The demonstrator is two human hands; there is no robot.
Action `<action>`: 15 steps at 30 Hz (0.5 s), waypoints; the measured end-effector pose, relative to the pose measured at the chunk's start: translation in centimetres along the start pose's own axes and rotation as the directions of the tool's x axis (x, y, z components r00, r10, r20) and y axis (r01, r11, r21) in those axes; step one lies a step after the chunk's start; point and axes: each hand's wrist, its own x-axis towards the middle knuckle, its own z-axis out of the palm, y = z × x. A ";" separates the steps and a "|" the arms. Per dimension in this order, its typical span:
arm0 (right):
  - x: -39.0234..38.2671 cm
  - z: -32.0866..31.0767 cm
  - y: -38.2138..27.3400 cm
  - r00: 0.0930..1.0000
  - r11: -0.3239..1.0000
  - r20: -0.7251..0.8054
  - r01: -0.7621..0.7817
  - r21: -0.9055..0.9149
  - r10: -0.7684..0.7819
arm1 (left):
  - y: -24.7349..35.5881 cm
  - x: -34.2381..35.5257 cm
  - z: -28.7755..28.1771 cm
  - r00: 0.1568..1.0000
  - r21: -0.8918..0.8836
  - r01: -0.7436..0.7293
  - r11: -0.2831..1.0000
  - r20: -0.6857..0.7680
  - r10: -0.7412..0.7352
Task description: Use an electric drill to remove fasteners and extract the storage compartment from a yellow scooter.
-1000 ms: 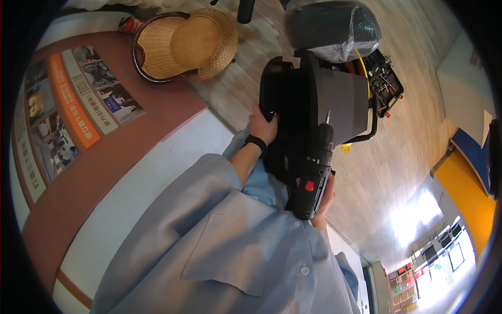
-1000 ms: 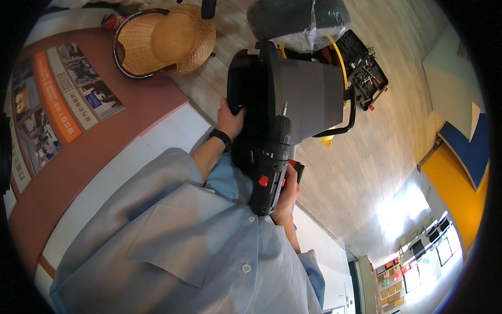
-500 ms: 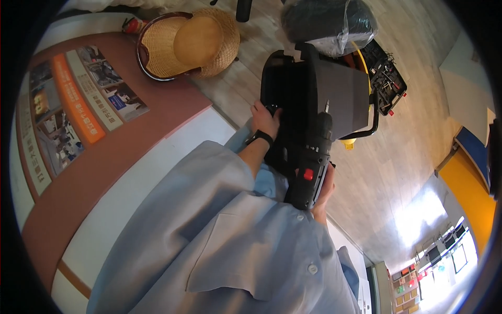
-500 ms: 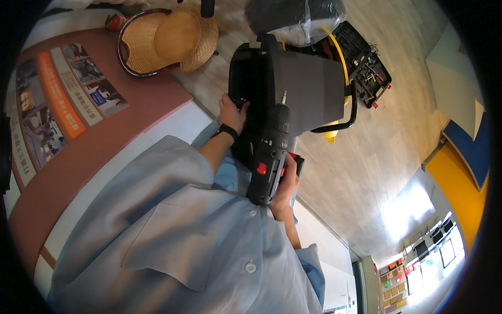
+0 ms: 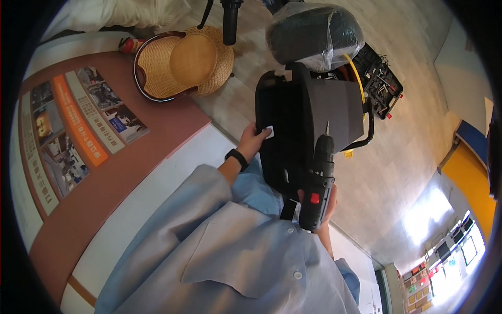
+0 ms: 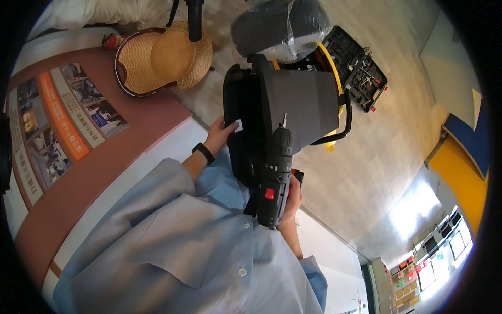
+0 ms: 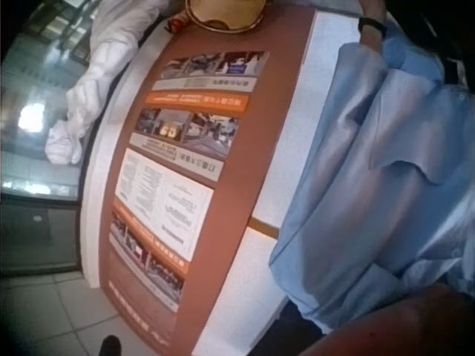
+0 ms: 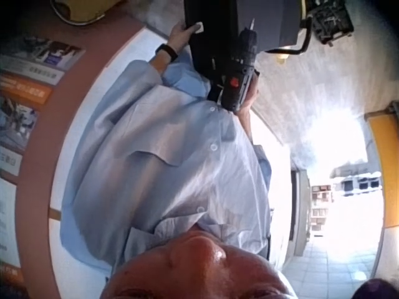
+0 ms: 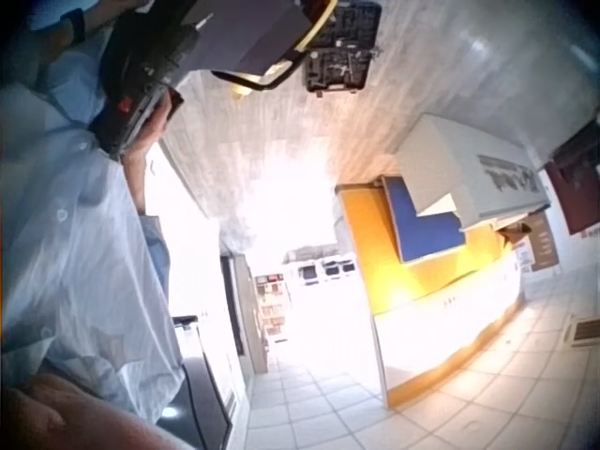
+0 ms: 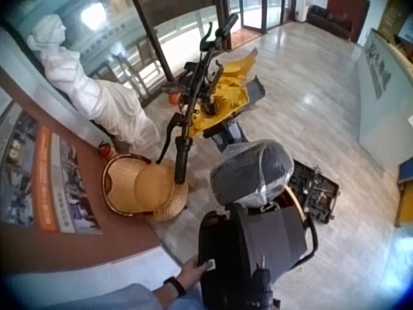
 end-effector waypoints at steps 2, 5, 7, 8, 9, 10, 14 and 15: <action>0.7 -1.1 -2.6 0.974 0.978 -0.095 0.201 -0.054 -0.206 | 1.3 -1.3 -0.7 0.962 -0.229 0.232 0.945 0.197 -0.189; 0.0 -4.7 -2.5 0.981 0.953 0.029 0.193 -0.234 -0.192 | 3.2 -4.0 -1.3 0.983 -0.080 0.063 0.995 0.179 -0.048; -1.4 -7.7 -2.1 0.958 0.791 0.154 0.285 -0.541 -0.240 | 4.1 -6.5 -1.4 0.987 -0.009 0.015 1.000 0.159 -0.013; -2.6 -9.3 -1.2 0.944 0.622 0.218 0.328 -0.711 -0.249 | 4.7 -7.9 -1.5 0.989 0.079 -0.034 0.996 0.143 0.023; -4.0 -10.4 -0.2 0.989 0.916 0.031 0.146 -0.374 -0.145 | 5.4 -9.2 -1.0 0.989 0.070 -0.035 0.997 0.146 0.024; -5.1 -11.4 1.1 0.995 0.997 -0.091 -0.029 0.071 0.035 | 6.1 -10.5 -0.2 0.985 -0.005 -0.132 0.991 0.111 0.132; -5.9 -15.8 3.0 0.985 0.994 -0.166 0.070 0.088 -0.055 | 8.6 -15.1 2.9 0.900 0.015 -0.433 0.901 -0.049 0.433; -6.6 -16.9 4.2 0.981 0.992 -0.180 0.084 0.091 -0.067 | 9.1 -16.1 3.5 0.892 0.013 -0.450 0.893 -0.043 0.450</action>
